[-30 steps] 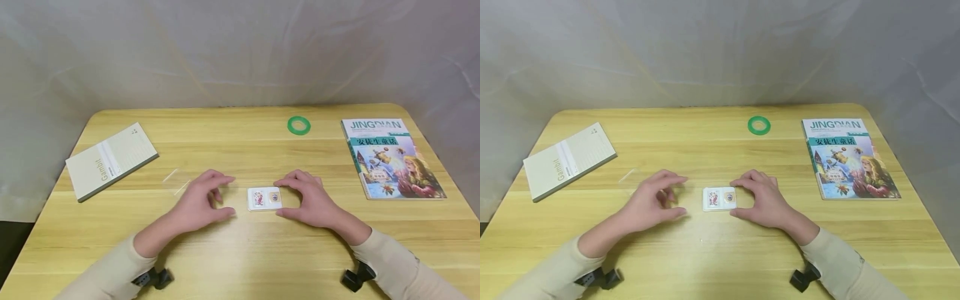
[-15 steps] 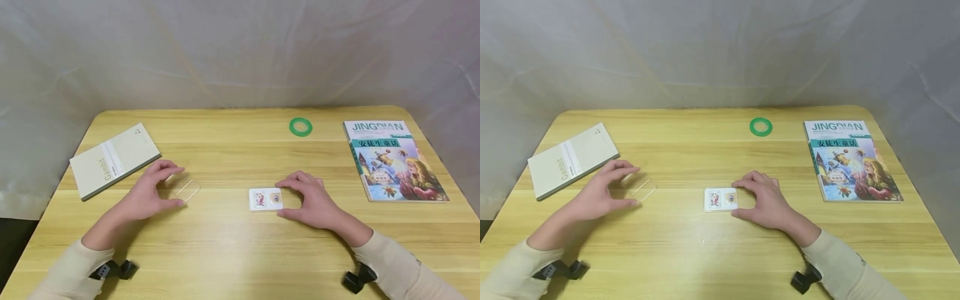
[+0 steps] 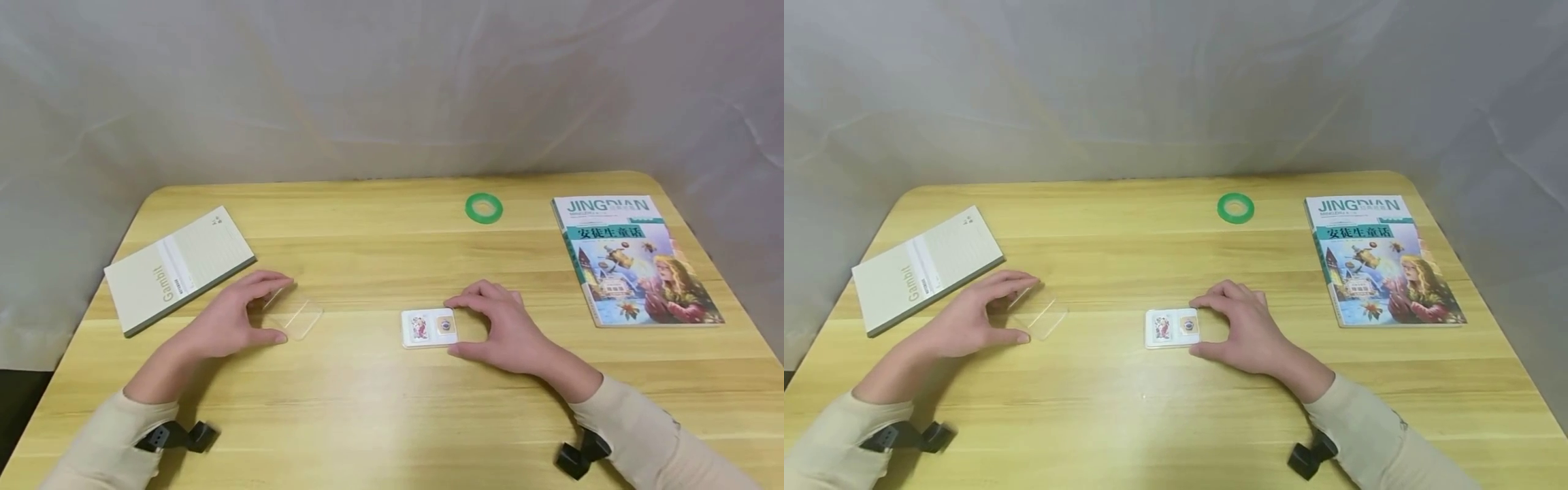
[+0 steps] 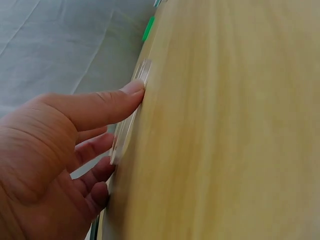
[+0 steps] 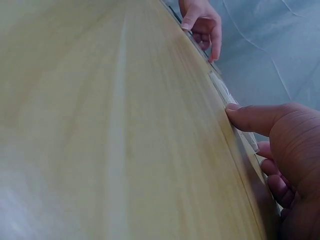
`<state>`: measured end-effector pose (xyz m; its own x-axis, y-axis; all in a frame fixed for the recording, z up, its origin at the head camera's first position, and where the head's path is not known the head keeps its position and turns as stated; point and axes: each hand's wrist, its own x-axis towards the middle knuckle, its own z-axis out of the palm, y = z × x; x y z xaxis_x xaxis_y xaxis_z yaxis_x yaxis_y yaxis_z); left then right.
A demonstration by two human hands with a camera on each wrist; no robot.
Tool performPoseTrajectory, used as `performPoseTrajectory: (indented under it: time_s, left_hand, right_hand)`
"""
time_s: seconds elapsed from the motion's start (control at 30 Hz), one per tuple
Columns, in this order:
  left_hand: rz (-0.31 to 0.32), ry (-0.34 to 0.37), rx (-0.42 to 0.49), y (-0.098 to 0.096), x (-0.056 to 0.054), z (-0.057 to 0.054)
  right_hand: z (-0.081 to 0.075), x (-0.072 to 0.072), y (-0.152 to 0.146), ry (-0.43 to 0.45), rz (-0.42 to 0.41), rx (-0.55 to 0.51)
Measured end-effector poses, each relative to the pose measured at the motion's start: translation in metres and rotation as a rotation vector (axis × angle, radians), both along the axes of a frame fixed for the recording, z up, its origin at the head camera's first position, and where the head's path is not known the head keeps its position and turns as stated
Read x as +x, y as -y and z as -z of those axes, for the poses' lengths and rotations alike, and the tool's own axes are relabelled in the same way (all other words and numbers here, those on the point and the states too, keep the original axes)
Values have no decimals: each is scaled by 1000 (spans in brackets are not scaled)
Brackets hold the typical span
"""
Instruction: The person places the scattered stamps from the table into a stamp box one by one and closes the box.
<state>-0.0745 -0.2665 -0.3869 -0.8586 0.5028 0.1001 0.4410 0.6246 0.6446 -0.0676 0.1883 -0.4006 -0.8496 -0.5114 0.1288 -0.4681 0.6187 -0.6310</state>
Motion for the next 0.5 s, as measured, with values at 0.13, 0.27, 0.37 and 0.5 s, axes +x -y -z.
performPoseTrajectory:
  time_s: [0.13, 0.27, 0.37, 0.5]
  left_hand:
    - [44, -20, 5, 3, 0, 1]
    - [77, -56, -1, 4, 0, 1]
    - [70, -63, -12, 5, 1, 0]
    - [21, -49, -10, 3, 2, 2]
  right_hand:
    - [1, 1, 1, -1, -1, 3]
    - [1, 1, 1, 2, -1, 10]
    - [1, 1, 1, 3, 3, 15]
    - [-1, 0, 1, -1, 3, 20]
